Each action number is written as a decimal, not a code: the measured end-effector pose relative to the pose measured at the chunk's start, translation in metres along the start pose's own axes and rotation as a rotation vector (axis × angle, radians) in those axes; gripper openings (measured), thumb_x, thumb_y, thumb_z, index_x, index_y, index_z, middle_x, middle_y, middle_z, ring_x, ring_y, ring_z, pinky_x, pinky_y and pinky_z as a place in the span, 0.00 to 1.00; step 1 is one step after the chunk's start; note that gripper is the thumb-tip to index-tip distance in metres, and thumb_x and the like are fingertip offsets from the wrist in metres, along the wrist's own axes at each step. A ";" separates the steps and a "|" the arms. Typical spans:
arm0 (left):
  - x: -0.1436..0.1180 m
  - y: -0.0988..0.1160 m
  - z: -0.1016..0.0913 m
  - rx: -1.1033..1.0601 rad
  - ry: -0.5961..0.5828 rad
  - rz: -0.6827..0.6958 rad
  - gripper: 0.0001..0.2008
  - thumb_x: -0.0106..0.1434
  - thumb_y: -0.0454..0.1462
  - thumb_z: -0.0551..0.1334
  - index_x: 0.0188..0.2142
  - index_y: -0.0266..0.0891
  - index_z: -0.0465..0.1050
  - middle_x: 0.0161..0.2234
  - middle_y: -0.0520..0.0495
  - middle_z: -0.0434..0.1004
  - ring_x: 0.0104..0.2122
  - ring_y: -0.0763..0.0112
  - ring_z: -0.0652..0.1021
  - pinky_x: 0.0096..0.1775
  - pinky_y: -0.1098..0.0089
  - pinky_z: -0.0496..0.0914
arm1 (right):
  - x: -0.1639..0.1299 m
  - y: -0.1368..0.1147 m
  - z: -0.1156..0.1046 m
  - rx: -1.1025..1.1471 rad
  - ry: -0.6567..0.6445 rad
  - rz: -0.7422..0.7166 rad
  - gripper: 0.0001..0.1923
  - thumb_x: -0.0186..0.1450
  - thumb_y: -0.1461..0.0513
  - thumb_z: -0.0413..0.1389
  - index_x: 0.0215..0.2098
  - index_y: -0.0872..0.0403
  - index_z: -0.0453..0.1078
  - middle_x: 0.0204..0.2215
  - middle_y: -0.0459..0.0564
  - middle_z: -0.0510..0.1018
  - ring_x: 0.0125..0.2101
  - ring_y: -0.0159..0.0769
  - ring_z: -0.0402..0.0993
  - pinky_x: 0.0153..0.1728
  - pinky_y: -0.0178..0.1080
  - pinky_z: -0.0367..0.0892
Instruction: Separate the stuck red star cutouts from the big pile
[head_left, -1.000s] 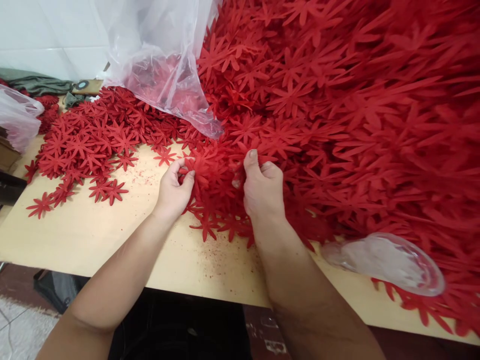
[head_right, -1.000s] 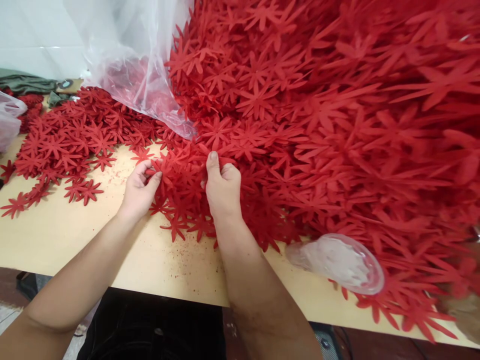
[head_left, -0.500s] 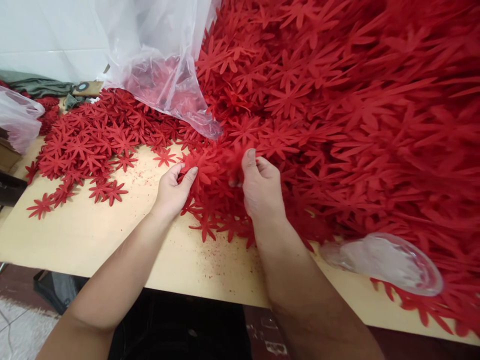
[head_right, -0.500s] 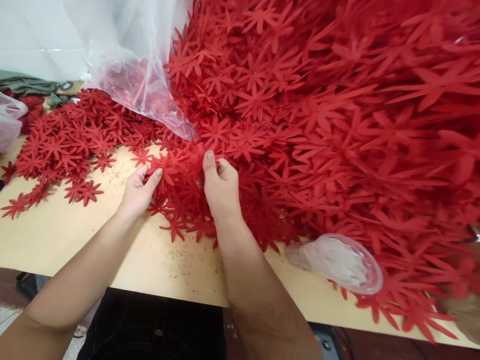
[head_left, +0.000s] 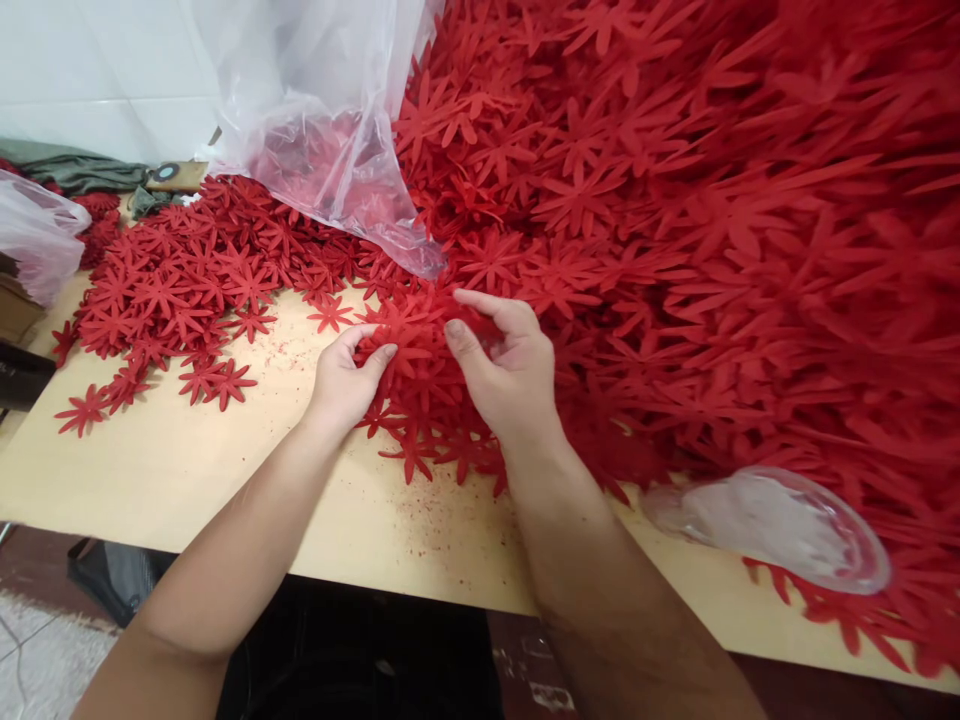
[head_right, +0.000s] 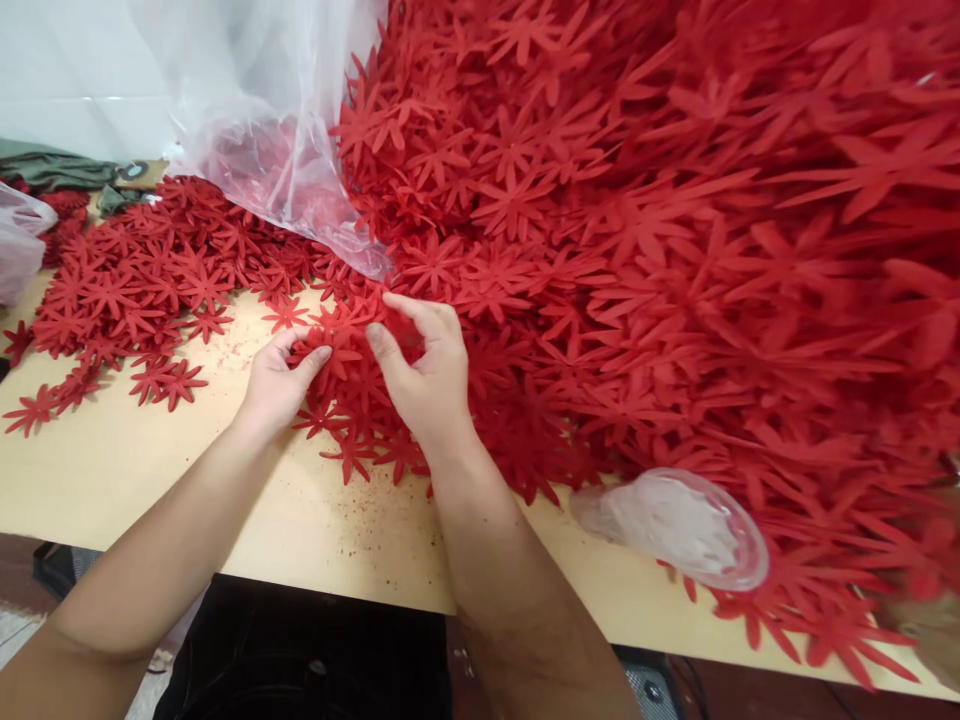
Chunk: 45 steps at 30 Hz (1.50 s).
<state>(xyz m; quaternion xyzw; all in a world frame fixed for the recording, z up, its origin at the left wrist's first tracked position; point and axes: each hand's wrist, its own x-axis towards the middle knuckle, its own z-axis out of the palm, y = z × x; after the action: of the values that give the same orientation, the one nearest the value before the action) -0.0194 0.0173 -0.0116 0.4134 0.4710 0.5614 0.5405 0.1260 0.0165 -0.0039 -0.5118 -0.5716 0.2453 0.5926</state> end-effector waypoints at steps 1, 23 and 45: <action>0.000 0.000 0.000 0.001 -0.001 -0.004 0.05 0.54 0.31 0.64 0.32 0.38 0.72 0.30 0.53 0.77 0.30 0.76 0.76 0.40 0.70 0.71 | -0.001 -0.001 0.001 -0.042 -0.019 -0.045 0.15 0.55 0.53 0.64 0.40 0.47 0.75 0.46 0.51 0.74 0.50 0.43 0.68 0.55 0.50 0.62; 0.003 0.000 -0.002 0.057 -0.027 0.017 0.06 0.55 0.36 0.66 0.25 0.37 0.72 0.22 0.55 0.71 0.24 0.78 0.70 0.33 0.74 0.68 | 0.004 0.032 0.010 0.160 0.199 0.107 0.17 0.59 0.48 0.58 0.36 0.51 0.66 0.28 0.46 0.70 0.28 0.31 0.68 0.30 0.38 0.69; -0.003 0.000 0.000 -0.184 -0.192 -0.019 0.13 0.50 0.36 0.70 0.36 0.38 0.73 0.35 0.49 0.79 0.40 0.69 0.78 0.50 0.65 0.68 | -0.017 0.014 0.024 -0.077 -0.124 -0.074 0.07 0.58 0.62 0.58 0.35 0.53 0.70 0.33 0.50 0.78 0.35 0.39 0.75 0.41 0.44 0.71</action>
<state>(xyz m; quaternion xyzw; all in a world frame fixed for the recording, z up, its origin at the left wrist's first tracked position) -0.0191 0.0148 -0.0111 0.4093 0.3676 0.5551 0.6239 0.1034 0.0140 -0.0277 -0.4968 -0.6346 0.2323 0.5445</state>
